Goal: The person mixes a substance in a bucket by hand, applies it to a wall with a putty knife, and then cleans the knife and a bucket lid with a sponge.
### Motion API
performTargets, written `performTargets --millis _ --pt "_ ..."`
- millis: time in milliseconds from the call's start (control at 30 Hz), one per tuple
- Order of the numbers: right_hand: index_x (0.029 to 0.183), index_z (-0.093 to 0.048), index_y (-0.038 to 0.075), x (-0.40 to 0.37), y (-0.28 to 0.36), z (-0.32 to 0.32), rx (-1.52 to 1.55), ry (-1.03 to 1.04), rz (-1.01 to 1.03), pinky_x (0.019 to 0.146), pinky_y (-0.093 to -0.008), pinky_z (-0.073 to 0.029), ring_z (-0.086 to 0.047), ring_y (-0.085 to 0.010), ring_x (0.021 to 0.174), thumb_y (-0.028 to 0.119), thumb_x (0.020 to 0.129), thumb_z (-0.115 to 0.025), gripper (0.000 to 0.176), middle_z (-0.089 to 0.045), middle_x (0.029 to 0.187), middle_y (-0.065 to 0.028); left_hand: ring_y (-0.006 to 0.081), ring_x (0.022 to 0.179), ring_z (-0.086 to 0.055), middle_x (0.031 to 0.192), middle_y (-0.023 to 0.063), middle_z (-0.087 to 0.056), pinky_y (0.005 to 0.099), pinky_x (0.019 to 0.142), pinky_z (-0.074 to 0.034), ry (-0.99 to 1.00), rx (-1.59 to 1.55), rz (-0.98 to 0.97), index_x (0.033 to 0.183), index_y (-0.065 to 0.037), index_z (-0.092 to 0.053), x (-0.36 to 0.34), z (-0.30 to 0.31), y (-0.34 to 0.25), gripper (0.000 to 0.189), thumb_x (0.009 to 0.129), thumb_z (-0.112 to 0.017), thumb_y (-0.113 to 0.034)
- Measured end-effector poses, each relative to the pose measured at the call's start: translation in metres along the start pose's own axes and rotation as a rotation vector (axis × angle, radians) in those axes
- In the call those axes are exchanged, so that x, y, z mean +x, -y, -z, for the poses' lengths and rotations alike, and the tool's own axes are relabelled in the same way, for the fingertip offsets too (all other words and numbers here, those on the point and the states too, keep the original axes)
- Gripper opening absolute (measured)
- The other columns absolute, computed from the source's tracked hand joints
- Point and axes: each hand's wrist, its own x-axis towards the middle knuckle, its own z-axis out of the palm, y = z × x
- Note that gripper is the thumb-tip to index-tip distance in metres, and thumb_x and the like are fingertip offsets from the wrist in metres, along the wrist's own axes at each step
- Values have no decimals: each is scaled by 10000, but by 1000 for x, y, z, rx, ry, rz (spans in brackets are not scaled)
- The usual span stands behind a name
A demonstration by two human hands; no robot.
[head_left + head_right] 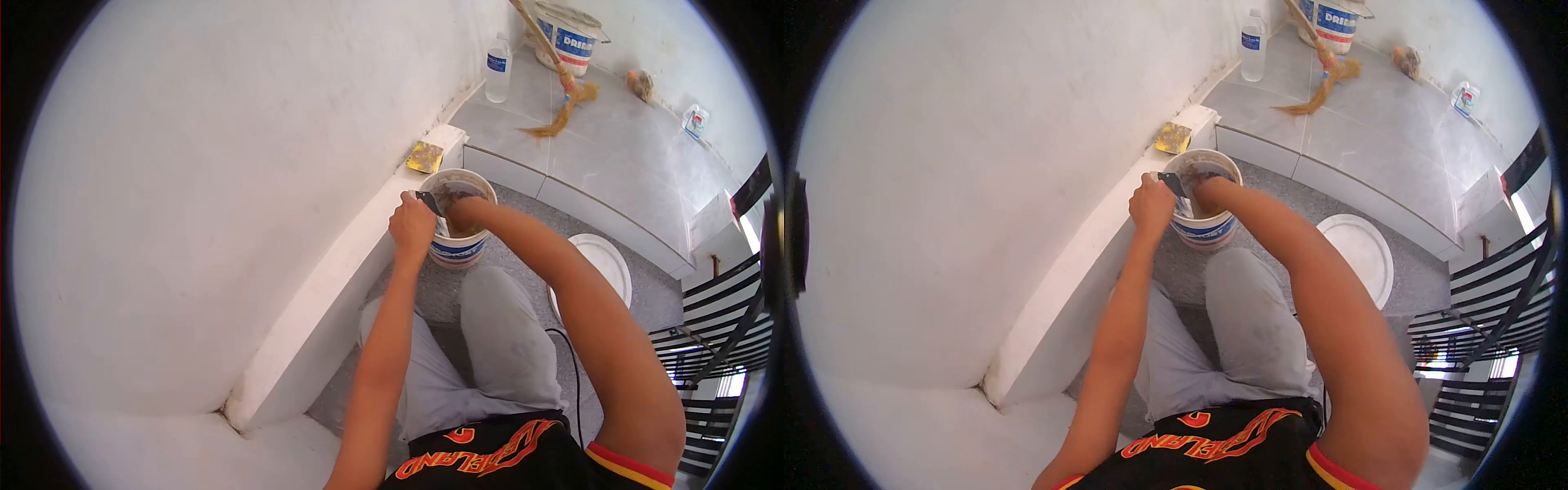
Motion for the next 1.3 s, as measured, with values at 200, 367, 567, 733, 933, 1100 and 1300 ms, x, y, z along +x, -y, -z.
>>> performTargets --millis 200,367,567,733,933,1100,1300 --pt "986 -646 21 -5 -2 -6 -159 239 84 895 -393 -425 -564 -301 1034 225 757 -569 317 -612 1073 -161 401 851 -596 874 245 -619 472 755 -460 -5 -42 -10 941 15 -542 6 -3 11 310 817 -519 -268" --pt "919 -662 5 -35 -4 22 -13 188 92 801 -392 -473 -600 -308 953 169 697 -620 279 -635 977 -181 411 790 -597 807 239 -619 480 713 -462 -89 -123 -70 916 7 -541 13 -2 20 279 813 -522 -251" --pt "831 -660 -2 -38 -14 19 -77 -90 197 710 -392 -508 -633 -321 815 105 668 -624 199 -648 847 -188 412 793 -600 825 245 -620 474 705 -463 -101 -134 -55 886 15 -538 10 -3 18 276 827 -508 -252" --pt "783 -663 -6 -39 -6 7 -162 -240 108 676 -402 -519 -641 -318 781 111 683 -602 165 -648 828 -190 413 787 -598 816 248 -617 477 695 -462 -116 -148 -93 899 13 -545 11 -4 20 279 827 -510 -255" --pt "846 -652 -14 -55 2 21 -64 -206 30 727 -411 -501 -626 -359 808 237 743 -509 306 -644 859 -204 384 780 -608 788 217 -626 441 682 -465 -53 -184 -161 835 6 -575 23 -3 31 292 832 -520 -281" --pt "1026 -571 -6 -72 1 29 128 -516 -62 832 -392 -447 -569 -331 964 191 728 -569 357 -584 1039 -214 360 756 -613 728 197 -623 410 664 -464 -39 -320 -234 781 1 -591 30 -8 38 337 847 -505 -319" --pt "1034 -567 41 -51 19 22 664 -992 109 813 -391 -441 -555 -332 936 52 690 -603 346 -571 971 -171 390 700 -579 688 225 -582 445 628 -433 -26 -218 -258 773 4 -575 33 -24 37 360 893 -429 -302"
